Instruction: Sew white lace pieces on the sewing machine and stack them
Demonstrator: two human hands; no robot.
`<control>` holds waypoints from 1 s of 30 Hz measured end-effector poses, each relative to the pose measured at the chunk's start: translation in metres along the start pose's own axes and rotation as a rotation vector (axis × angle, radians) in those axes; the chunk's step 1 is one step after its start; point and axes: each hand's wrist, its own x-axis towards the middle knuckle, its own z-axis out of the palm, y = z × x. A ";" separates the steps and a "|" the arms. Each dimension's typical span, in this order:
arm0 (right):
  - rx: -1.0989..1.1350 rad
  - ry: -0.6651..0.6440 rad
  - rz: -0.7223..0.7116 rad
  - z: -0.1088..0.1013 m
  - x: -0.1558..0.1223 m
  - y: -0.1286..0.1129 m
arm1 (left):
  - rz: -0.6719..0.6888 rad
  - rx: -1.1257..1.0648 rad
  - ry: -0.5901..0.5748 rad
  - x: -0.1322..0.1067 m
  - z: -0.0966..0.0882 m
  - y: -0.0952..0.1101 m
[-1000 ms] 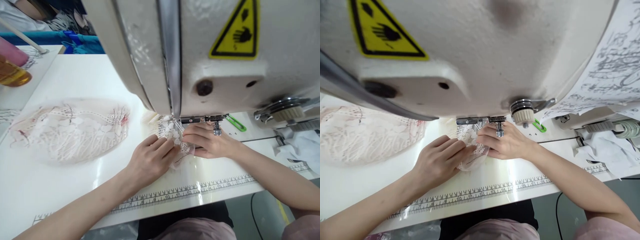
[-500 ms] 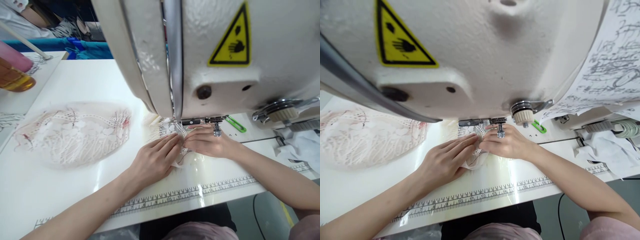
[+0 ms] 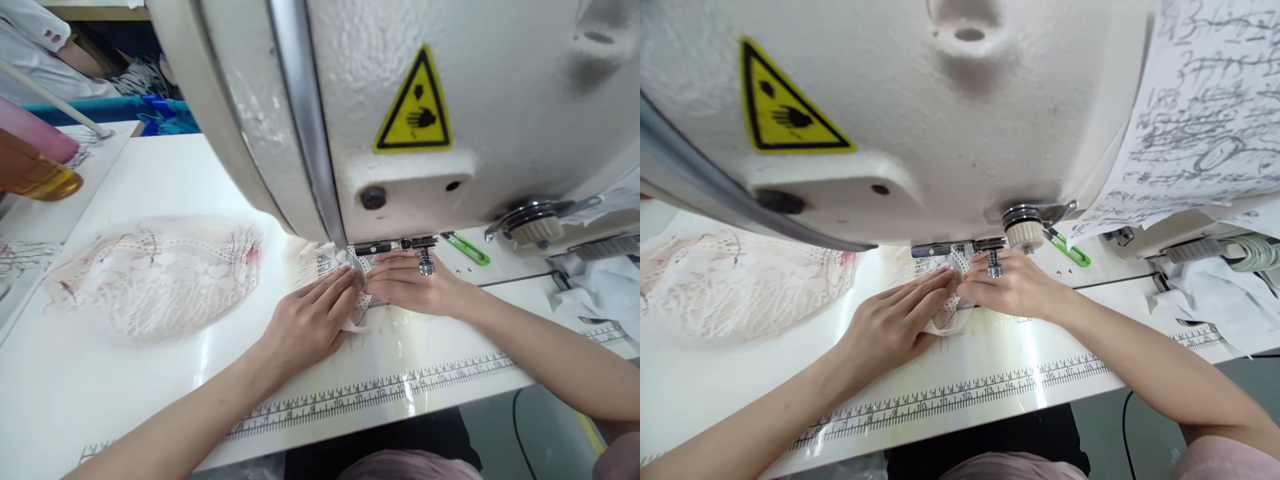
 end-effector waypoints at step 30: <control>-0.094 -0.119 0.016 0.015 0.000 -0.011 | -0.139 -0.011 0.005 -0.001 -0.003 -0.004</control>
